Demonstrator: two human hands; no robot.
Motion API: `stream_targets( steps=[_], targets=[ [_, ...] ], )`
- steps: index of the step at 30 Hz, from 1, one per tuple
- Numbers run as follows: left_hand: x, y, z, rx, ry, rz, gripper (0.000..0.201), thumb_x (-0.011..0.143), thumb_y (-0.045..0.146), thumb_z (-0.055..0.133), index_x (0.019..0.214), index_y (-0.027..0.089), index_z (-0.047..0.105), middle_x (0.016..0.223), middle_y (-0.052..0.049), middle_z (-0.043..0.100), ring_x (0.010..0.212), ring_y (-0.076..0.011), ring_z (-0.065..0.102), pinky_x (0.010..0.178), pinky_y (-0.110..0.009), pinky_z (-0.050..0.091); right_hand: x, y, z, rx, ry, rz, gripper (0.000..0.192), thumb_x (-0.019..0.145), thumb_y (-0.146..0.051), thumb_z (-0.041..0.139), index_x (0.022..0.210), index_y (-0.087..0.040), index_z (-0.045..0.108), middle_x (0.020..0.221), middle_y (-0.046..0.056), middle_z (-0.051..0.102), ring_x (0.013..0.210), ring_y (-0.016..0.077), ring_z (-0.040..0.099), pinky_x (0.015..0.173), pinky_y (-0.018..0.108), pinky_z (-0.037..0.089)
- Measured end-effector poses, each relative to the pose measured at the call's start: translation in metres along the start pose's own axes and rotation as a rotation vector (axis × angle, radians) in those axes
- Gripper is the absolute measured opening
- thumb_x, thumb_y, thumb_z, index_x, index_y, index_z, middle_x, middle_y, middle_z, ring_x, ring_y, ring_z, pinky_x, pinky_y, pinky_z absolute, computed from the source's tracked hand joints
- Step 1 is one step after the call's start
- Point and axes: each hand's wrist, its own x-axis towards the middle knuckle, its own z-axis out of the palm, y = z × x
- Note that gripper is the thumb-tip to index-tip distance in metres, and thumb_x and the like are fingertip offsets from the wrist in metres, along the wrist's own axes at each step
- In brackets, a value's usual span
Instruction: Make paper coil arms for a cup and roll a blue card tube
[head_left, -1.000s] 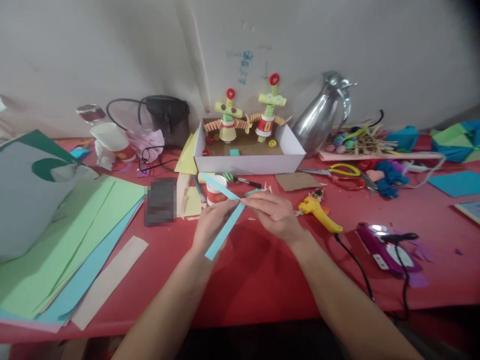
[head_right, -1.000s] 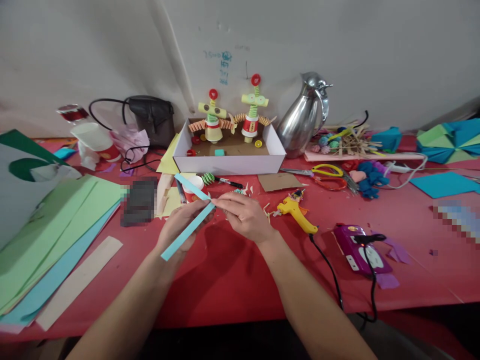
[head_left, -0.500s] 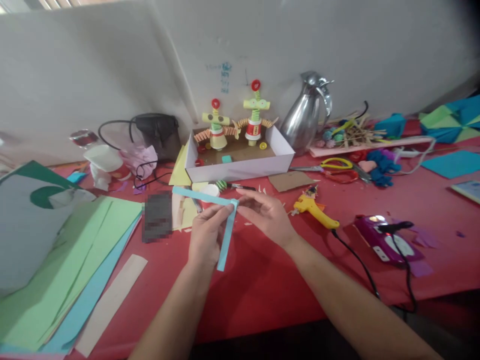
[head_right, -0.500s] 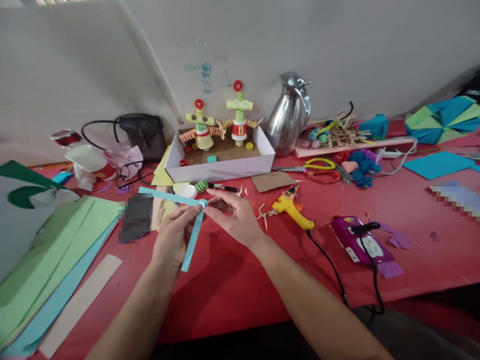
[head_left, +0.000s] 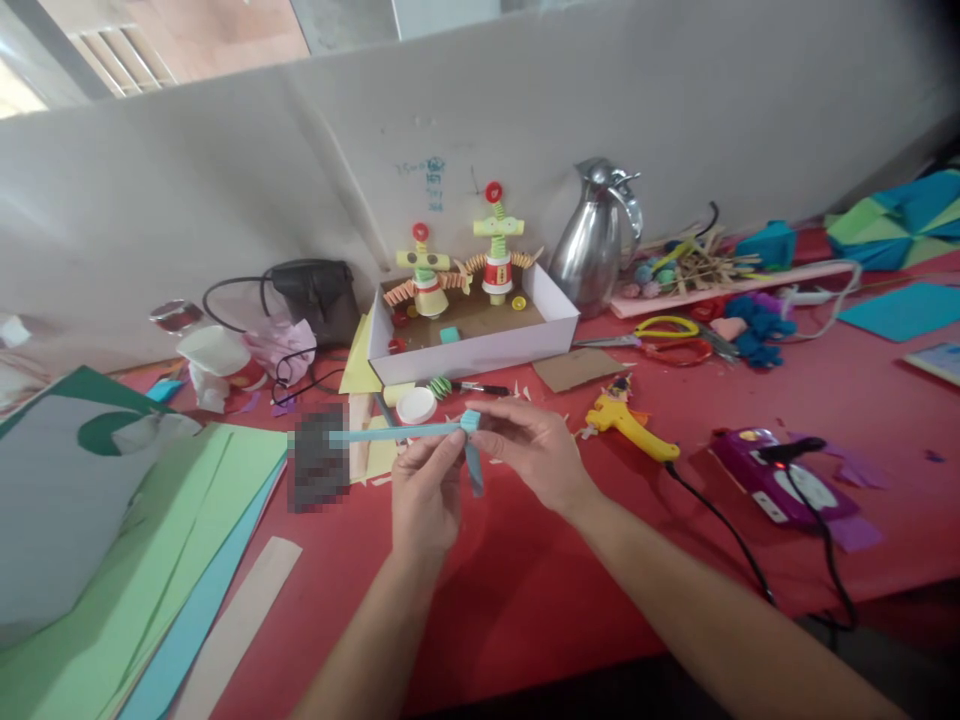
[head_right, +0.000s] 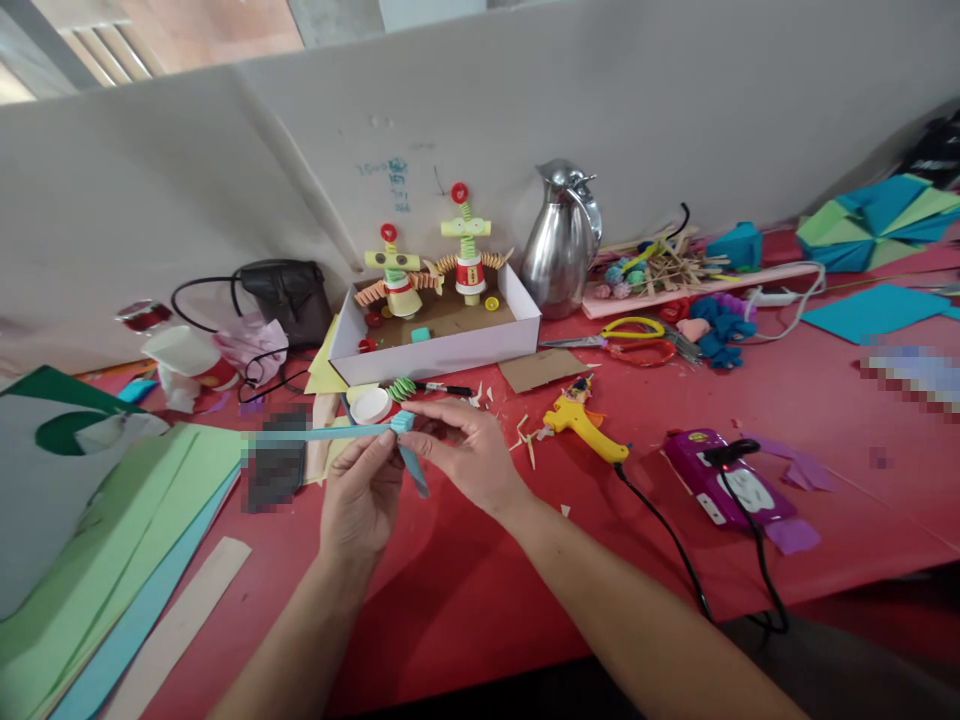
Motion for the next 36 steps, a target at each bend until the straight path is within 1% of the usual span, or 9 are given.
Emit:
stream_targets(
  steps=[3,5,9,13,18,23,28,32,36],
  targets=[
    [-0.0019,-0.0012,0.0007,0.019,0.023,0.034,0.009,0.065,0.026,0.083,0.066,0.022,0.076,0.062,0.001,0.071,0.052,-0.0081,0.060,0.044,-0.017,0.046,-0.0022,0.0002,0.0035,0.068,0.008,0.050,0.027,0.075,-0.033,0.079,0.103,-0.030,0.075,0.092,0.001,0.071,0.085,0.0163,0.067,0.079,0.034,0.060],
    [-0.0030,-0.0018,0.0015,0.030,0.045,0.062,0.010,0.063,0.027,0.085,0.065,0.022,0.076,0.062,0.001,0.071,0.053,-0.0080,0.061,0.045,-0.016,0.046,-0.0037,0.0011,0.0054,0.102,0.019,0.069,0.028,0.075,-0.033,0.080,0.103,-0.031,0.075,0.092,0.000,0.071,0.086,0.0162,0.066,0.079,0.034,0.060],
    [-0.0045,-0.0021,0.0043,0.056,0.102,0.128,0.011,0.060,0.025,0.087,0.064,0.022,0.076,0.065,0.001,0.073,0.062,-0.0101,0.067,0.060,-0.019,0.054,-0.0057,0.0015,0.0067,0.088,0.027,0.042,0.025,0.077,-0.028,0.078,0.101,-0.031,0.075,0.096,0.000,0.070,0.087,0.0157,0.064,0.079,0.032,0.059],
    [-0.0054,-0.0025,0.0067,0.079,0.090,0.152,0.008,0.064,0.023,0.084,0.068,0.024,0.077,0.073,0.000,0.076,0.073,-0.0133,0.070,0.071,-0.023,0.057,-0.0059,0.0005,0.0052,0.036,0.038,0.013,0.023,0.080,-0.028,0.074,0.103,-0.031,0.075,0.095,0.002,0.067,0.087,0.0167,0.063,0.077,0.033,0.059],
    [-0.0067,-0.0068,0.0043,0.139,0.090,0.187,0.005,0.070,0.024,0.081,0.073,0.025,0.077,0.068,0.002,0.073,0.063,-0.0102,0.065,0.057,-0.020,0.052,-0.0055,0.0015,0.0045,-0.004,0.042,-0.031,0.021,0.081,-0.026,0.073,0.101,-0.031,0.076,0.090,0.002,0.065,0.083,0.0157,0.062,0.074,0.031,0.058],
    [-0.0072,-0.0096,0.0025,0.177,0.172,0.203,0.008,0.068,0.025,0.082,0.071,0.023,0.075,0.070,0.003,0.073,0.065,-0.0101,0.064,0.062,-0.020,0.052,-0.0063,0.0006,0.0053,-0.045,0.033,-0.016,0.020,0.081,-0.027,0.072,0.101,-0.028,0.075,0.091,0.003,0.067,0.083,0.0159,0.062,0.073,0.031,0.057],
    [-0.0066,-0.0053,0.0044,0.088,0.090,0.131,0.011,0.068,0.027,0.083,0.071,0.022,0.073,0.072,0.003,0.073,0.069,-0.0097,0.066,0.068,-0.019,0.053,-0.0058,0.0016,0.0039,-0.089,0.052,-0.045,0.017,0.081,-0.027,0.073,0.098,-0.028,0.076,0.090,0.002,0.067,0.080,0.0152,0.063,0.069,0.030,0.056],
    [-0.0024,-0.0016,0.0025,-0.002,-0.021,0.033,0.015,0.070,0.022,0.082,0.083,0.025,0.075,0.076,0.003,0.073,0.073,-0.0087,0.067,0.072,-0.018,0.053,-0.0037,0.0030,0.0010,-0.122,0.048,-0.054,0.017,0.082,-0.028,0.072,0.099,-0.030,0.076,0.094,0.003,0.067,0.085,0.0164,0.063,0.072,0.031,0.056],
    [0.0017,-0.0011,-0.0014,0.034,-0.039,-0.013,0.015,0.068,0.023,0.083,0.082,0.022,0.078,0.081,-0.001,0.075,0.078,-0.0109,0.068,0.076,-0.019,0.054,-0.0028,0.0037,-0.0013,-0.157,0.051,-0.056,0.017,0.084,-0.029,0.071,0.099,-0.031,0.076,0.097,0.003,0.068,0.091,0.0176,0.064,0.078,0.033,0.057]
  ],
)
